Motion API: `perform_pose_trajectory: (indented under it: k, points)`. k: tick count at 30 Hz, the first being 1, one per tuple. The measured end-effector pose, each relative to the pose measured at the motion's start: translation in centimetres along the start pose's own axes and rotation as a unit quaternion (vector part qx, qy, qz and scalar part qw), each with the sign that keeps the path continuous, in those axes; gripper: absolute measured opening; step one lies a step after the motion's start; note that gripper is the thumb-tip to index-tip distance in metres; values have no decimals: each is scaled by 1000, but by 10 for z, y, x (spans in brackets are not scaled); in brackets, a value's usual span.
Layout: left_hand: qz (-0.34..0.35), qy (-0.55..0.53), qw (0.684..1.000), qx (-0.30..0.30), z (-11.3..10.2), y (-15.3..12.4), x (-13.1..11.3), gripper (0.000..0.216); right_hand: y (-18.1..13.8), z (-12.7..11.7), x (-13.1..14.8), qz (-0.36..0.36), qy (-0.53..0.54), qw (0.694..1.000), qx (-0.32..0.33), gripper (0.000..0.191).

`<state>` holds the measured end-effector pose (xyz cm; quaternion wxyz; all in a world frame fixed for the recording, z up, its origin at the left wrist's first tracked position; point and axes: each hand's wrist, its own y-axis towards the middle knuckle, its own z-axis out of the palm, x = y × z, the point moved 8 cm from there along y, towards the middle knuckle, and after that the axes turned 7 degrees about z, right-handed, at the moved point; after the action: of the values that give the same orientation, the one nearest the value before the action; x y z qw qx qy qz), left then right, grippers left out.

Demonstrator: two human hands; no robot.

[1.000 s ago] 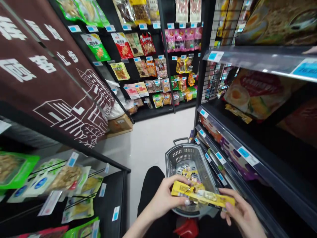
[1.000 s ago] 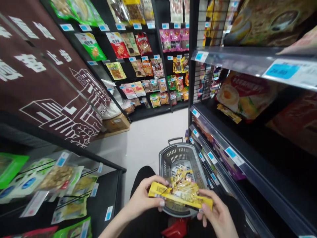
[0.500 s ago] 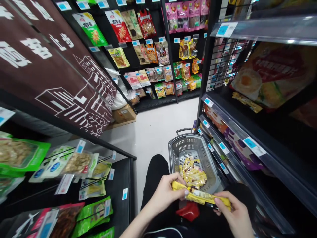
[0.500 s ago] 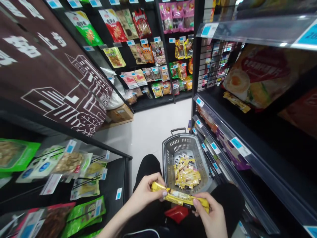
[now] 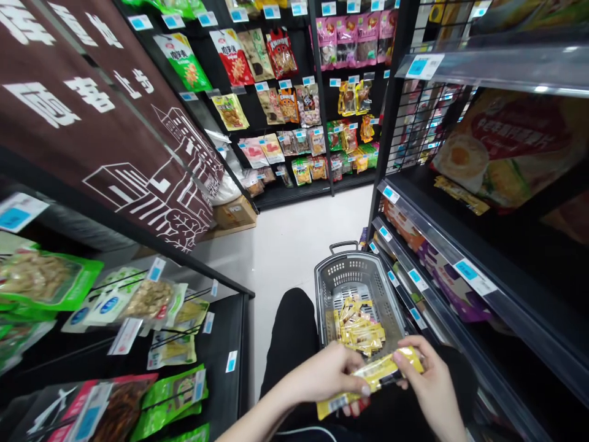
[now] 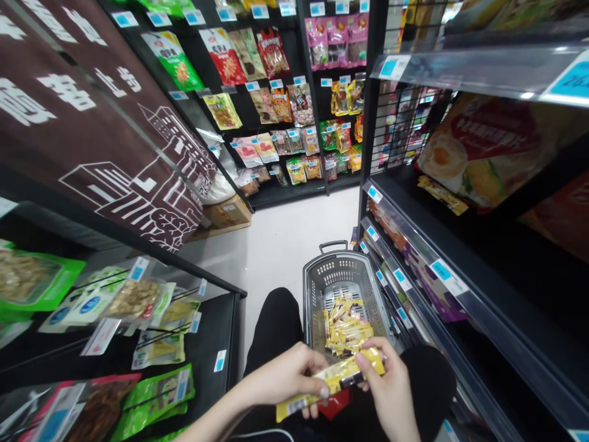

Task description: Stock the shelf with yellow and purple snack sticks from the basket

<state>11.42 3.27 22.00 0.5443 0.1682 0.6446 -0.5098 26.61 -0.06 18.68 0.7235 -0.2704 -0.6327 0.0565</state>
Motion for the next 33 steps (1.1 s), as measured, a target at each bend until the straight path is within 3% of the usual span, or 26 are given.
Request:
perform_pose_trajectory:
  k: [3,9,12,14,16,20,25,28,33]
  points:
    - [-24,-56,997,39,-1,-13,6,33,2,-20,-2,7,40,999,-16,33]
    - [48,-254,962,89,3,-18,9,46,-6,-17,0,49,136,988,58,25]
    - [94,-340,935,41,-4,-13,16,36,-12,-20,-9,95,169,979,66,32]
    - [115,-376,919,-33,-15,-9,23,24,-14,-26,-16,94,189,976,47,41]
    - [127,-391,906,-105,-25,-6,28,31,-14,-28,-24,93,191,977,33,46]
    - [135,-326,923,-156,-33,-3,27,44,-12,-34,-38,73,133,988,-34,39]
    - [90,-176,954,-227,-46,0,34,41,-18,-49,-29,-21,-77,989,-122,39]
    - [76,-119,958,-248,-48,1,38,46,-22,-56,-22,-49,-147,978,-141,40]
    - [81,-38,959,-268,-48,7,37,54,-8,-62,-24,-64,-172,973,-140,44]
